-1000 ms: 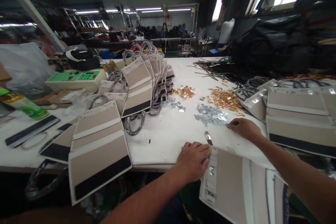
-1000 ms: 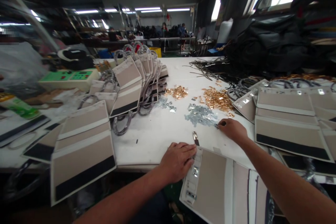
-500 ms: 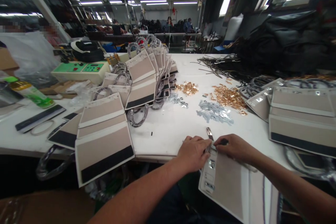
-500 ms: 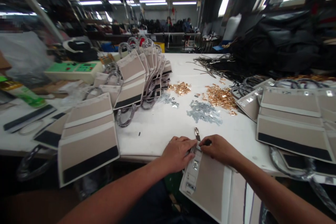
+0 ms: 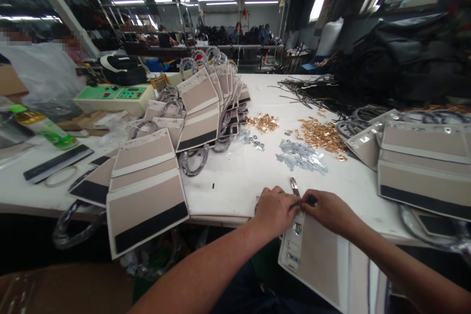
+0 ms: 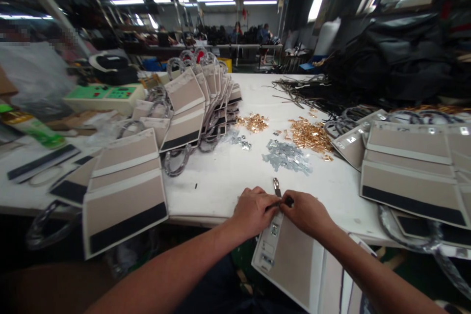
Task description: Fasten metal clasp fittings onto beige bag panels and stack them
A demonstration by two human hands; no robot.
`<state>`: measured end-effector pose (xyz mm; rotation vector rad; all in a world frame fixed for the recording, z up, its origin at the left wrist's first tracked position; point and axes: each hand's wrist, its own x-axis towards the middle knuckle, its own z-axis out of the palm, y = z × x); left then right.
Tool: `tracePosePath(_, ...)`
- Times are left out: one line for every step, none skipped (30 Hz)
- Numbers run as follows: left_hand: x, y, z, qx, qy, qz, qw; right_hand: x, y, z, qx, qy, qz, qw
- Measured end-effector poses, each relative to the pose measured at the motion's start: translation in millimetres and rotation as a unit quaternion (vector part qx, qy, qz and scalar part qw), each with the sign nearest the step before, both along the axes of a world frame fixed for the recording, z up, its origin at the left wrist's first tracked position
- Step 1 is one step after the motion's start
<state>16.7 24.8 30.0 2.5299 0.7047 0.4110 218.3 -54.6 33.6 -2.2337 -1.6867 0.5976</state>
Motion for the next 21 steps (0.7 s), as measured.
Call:
tracePosePath(2,-1,-1.2,0.002,-0.005,0.004,1.0,0,-1,-1.7,0.01,-0.017,-0.002,1.0)
tracePosePath(3,-2,-2.3,0.004,-0.01,0.008,1.0,0,-2,-2.3,0.019,-0.026,-0.002,0.999)
tracePosePath(3,-3,-3.3,0.006,-0.013,0.011,1.0,0,-3,-1.4,0.024,-0.02,-0.001,1.0)
tracePosePath(4,-4,-4.1,0.01,-0.014,0.013,1.0,0,-3,1.2,0.025,-0.003,-0.001,1.0)
tracePosePath(4,-4,-4.9,0.014,-0.015,0.014,1.0,0,-4,5.5,0.026,0.024,-0.005,0.999)
tracePosePath(4,-4,-5.5,0.018,-0.015,0.013,1.0,-1,-6,11.6,0.031,0.052,-0.015,0.998)
tracePosePath(4,-4,-6.1,0.023,-0.014,0.011,1.0,-2,-8,19.1,0.045,0.077,-0.035,0.995)
tracePosePath(4,-4,-6.6,0.028,-0.013,0.009,0.999,-3,-11,27.5,0.069,0.098,-0.065,0.991)
tracePosePath(5,-3,-7.0,0.031,-0.012,0.008,0.999,-5,-15,36.1,0.1,0.12,-0.102,0.982)
tracePosePath(5,-3,-7.3,0.033,-0.012,0.008,0.999,-8,-18,44.2,0.138,0.147,-0.138,0.97)
tracePosePath(5,-3,-7.4,0.033,-0.013,0.009,0.999,-12,-21,51.1,0.184,0.184,-0.167,0.951)
tracePosePath(6,-3,-7.5,0.031,-0.015,0.011,0.999,-17,-23,56.1,0.233,0.23,-0.185,0.926)
tracePosePath(6,-3,-7.6,0.03,-0.018,0.013,0.999,-23,-24,58.9,0.286,0.284,-0.19,0.895)
tracePosePath(7,-3,-7.8,0.029,-0.02,0.016,0.999,-29,-24,59.5,0.339,0.338,-0.185,0.858)
tracePosePath(7,-3,-8.2,0.029,-0.023,0.019,0.999,-35,-22,58.0,0.39,0.387,-0.176,0.817)
tracePosePath(8,-3,-8.9,0.03,-0.025,0.021,0.999,-40,-18,54.9,0.43,0.429,-0.167,0.776)
tracePosePath(8,-3,-9.9,0.031,-0.027,0.023,0.999,-45,-15,50.9,0.46,0.461,-0.162,0.741)
tracePosePath(9,-4,-11.0,0.031,-0.031,0.027,0.999,-49,-11,46.6,0.482,0.483,-0.161,0.713)
tracePosePath(9,-4,-12.3,0.03,-0.035,0.029,0.999,-51,-7,42.4,0.499,0.496,-0.162,0.692)
tracePosePath(10,-4,-13.5,0.029,-0.039,0.032,0.998,-52,-4,38.7,0.511,0.502,-0.163,0.679)
tracePosePath(10,-4,-14.4,0.028,-0.041,0.033,0.998,-53,-2,35.6,0.522,0.501,-0.164,0.671)
